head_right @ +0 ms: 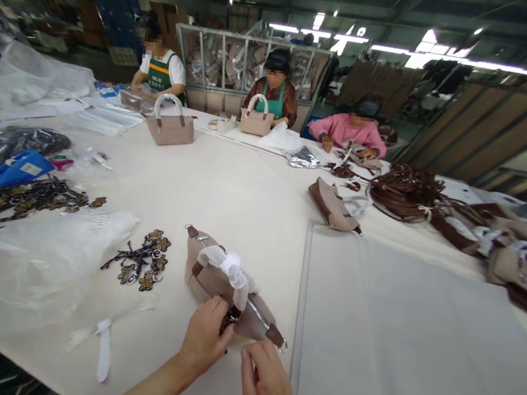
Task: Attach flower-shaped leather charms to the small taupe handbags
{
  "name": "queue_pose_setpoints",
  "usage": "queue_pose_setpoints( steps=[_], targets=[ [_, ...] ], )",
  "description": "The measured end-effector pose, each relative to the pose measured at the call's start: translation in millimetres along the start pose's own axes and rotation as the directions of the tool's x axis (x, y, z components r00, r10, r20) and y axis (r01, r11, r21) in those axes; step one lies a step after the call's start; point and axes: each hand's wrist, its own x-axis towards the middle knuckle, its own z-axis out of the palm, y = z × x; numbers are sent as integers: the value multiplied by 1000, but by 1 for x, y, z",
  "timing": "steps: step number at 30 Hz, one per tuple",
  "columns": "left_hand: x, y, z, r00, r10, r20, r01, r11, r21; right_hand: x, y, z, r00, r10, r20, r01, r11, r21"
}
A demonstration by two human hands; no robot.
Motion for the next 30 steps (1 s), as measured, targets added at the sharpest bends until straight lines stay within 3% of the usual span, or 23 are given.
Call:
queue_pose_setpoints(
  steps=[5,11,17,23,30],
  targets=[
    [3,-12,-9,997,-20,78,40,962,-271,-2,0,6,998,36,-53,-42,993,-110],
    [0,-9,-21,992,-13,128,70,890,-450,-2,1,11,996,37,-79,-55,969,-242],
    [-5,-8,-16,964,-170,203,264,660,-704,0,-1,10,997,-1,-72,-19,959,-281],
    [-4,-7,-15,934,-202,294,357,517,-778,3,-3,14,998,-50,-44,33,946,-323],
    [-5,-4,-19,931,-207,302,366,530,-765,2,-1,18,999,-15,-39,2,952,-308]
  ],
)
